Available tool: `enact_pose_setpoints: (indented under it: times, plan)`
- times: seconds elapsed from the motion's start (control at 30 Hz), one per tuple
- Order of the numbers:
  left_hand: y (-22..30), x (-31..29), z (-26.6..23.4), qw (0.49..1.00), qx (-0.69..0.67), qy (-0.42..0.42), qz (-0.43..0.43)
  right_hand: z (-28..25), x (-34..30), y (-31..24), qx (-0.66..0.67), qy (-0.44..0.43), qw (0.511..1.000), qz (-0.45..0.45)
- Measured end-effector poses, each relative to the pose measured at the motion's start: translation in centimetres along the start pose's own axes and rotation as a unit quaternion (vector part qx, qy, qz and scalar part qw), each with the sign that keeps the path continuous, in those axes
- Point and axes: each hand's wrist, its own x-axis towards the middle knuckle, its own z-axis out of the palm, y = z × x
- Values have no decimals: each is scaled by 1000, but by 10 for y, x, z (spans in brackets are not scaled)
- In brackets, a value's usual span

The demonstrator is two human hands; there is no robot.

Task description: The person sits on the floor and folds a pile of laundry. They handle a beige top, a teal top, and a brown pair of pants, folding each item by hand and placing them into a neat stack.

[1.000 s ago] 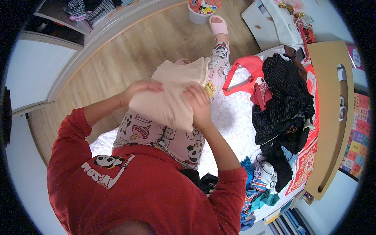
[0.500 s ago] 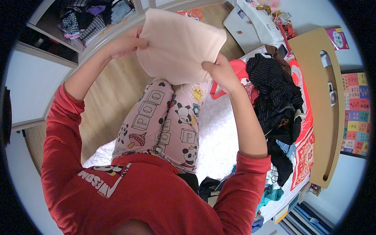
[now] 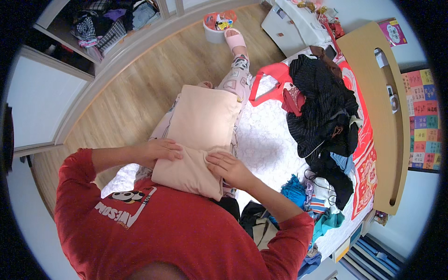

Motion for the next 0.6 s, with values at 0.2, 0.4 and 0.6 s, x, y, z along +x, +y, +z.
enact_pose_setpoints:
  times: [0.2, 0.4, 0.6]
  plan:
    - [-35, 1, 8, 853, -451, 134, -229, 27, -11, 12, 240, 73, 931, 264]
    - [-50, 35, -16, 676, -563, 219, -421, 33, 17, 54, 429, 232, 715, 500]
    - [-57, 42, -17, 715, -487, 268, -424, 40, 20, 59, 418, 303, 714, 473]
